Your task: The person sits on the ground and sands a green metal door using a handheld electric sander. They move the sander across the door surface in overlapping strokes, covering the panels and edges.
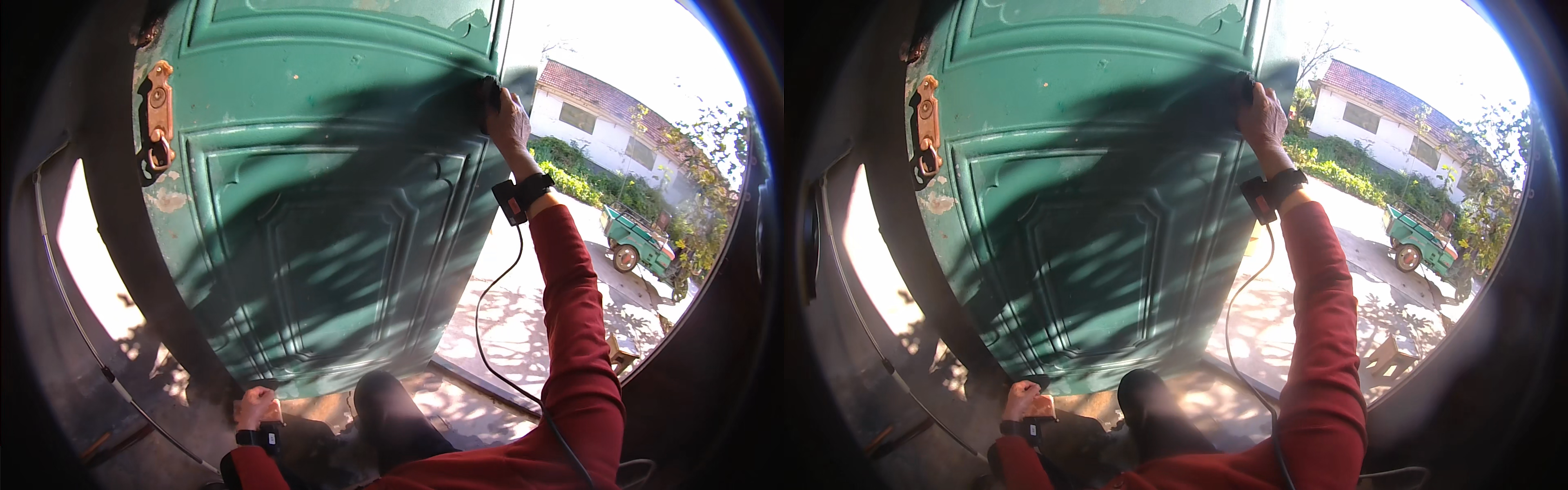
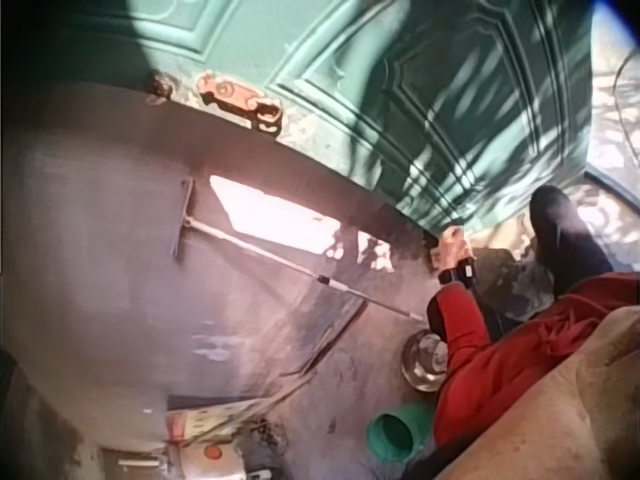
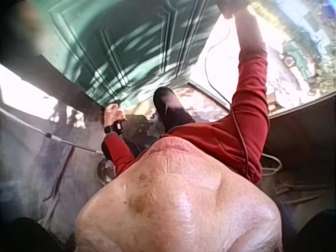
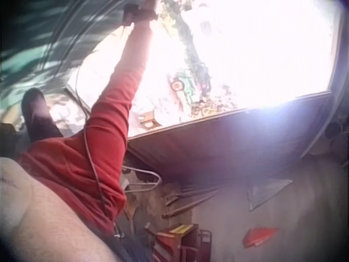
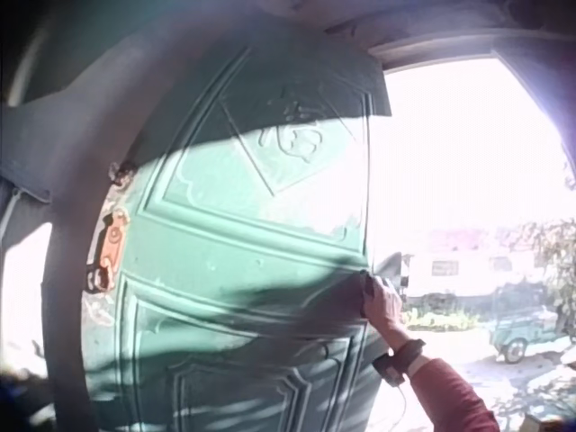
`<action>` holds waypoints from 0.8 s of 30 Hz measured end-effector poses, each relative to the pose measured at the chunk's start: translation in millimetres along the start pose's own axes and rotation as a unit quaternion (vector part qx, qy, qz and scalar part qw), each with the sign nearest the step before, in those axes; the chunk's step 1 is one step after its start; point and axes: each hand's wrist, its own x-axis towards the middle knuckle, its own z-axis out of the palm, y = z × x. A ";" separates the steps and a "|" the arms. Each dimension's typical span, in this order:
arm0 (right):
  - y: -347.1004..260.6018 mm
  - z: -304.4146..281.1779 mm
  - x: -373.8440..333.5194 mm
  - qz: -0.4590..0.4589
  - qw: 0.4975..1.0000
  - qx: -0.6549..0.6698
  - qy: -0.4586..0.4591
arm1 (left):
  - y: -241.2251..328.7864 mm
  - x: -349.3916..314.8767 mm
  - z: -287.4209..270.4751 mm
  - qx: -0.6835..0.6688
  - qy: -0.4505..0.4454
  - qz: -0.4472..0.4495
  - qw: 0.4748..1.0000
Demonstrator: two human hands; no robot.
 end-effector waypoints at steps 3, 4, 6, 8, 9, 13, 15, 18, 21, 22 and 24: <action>6.2 -4.1 62.7 0.060 0.998 -0.005 -0.027 | -3.4 3.0 2.9 0.028 -0.004 -0.024 0.999; 5.9 -3.1 85.3 0.074 0.997 -0.022 -0.029 | -3.5 4.1 3.3 0.042 0.002 -0.031 0.999; 10.2 -5.9 122.2 0.075 0.997 0.006 -0.007 | -1.7 5.1 5.3 0.032 0.017 -0.054 0.998; 11.8 -7.5 143.0 0.076 0.996 0.042 -0.004 | 3.3 5.7 7.8 0.039 0.000 -0.041 0.998; 13.8 -8.6 142.6 0.069 0.996 0.048 0.005 | 6.6 5.1 8.9 0.057 0.006 -0.046 0.997; 16.2 -3.7 97.2 0.042 0.999 0.004 -0.002 | 21.1 4.9 16.1 0.090 0.000 -0.060 0.994; 18.2 0.5 56.7 0.017 0.999 0.025 0.019 | 25.8 5.4 18.9 0.078 -0.011 -0.085 0.993; 16.5 5.0 35.1 0.016 0.998 0.039 0.037 | 25.0 6.1 20.7 0.050 -0.023 -0.081 0.995; 14.7 3.5 57.1 0.022 0.999 0.025 0.041 | 15.6 8.1 19.8 0.061 -0.032 -0.075 0.995; 14.8 2.1 70.8 0.034 0.999 0.009 0.027 | 11.5 9.2 19.5 0.073 -0.024 -0.072 0.994; 9.9 0.6 111.3 0.033 0.997 0.029 0.063 | 4.0 11.2 19.8 0.065 -0.032 -0.045 0.996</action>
